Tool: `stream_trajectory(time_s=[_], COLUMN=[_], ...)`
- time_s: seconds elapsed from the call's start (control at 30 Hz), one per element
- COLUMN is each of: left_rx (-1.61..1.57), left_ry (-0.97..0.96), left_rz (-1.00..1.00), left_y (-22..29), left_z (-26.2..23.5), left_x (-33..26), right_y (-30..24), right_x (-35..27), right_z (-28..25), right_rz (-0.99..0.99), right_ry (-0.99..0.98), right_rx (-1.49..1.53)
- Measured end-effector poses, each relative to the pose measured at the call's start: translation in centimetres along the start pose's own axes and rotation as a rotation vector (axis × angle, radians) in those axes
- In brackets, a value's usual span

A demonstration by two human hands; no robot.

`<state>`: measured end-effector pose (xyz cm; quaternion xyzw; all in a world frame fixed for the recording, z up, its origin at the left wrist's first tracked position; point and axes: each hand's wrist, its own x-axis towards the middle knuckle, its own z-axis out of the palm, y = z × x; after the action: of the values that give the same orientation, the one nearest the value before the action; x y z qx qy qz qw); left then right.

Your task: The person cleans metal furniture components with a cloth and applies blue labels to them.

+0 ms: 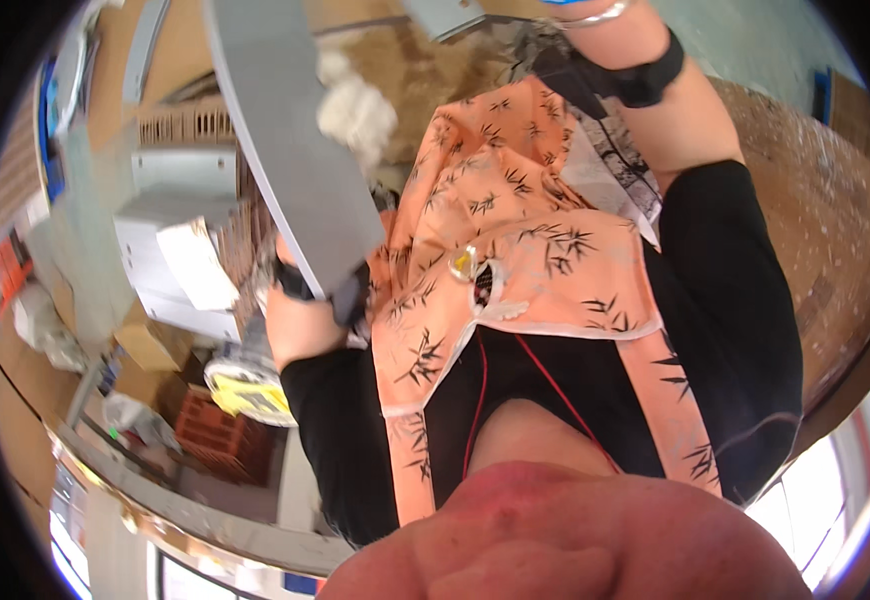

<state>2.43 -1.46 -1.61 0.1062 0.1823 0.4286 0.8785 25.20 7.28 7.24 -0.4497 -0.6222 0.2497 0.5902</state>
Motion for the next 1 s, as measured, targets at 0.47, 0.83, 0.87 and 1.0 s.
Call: stream_trajectory(time_s=[0.47, 0.83, 0.87, 1.0], left_rx=[-0.031, -0.057, -0.067, -0.045], left_ry=[-0.302, -0.117, -0.109, -0.089], left_rz=[0.6, 0.741, 0.743, 0.758], left_y=[11.2, 11.4, 11.3, 11.2], left_z=[-1.5, 1.6, 1.9, 1.3], left_x=[-2.2, -5.2, -5.2, -5.1], right_y=[-3.6, -4.7, -4.5, -4.7], right_x=[-7.4, -8.3, -8.5, -8.1], right_z=[3.9, 4.8, 5.0, 5.5], right_rz=[0.48, 0.697, 0.695, 0.944], right_ry=[-0.501, -0.893, -0.888, -0.869], right_rx=[0.149, 0.147, 0.164, 0.315])
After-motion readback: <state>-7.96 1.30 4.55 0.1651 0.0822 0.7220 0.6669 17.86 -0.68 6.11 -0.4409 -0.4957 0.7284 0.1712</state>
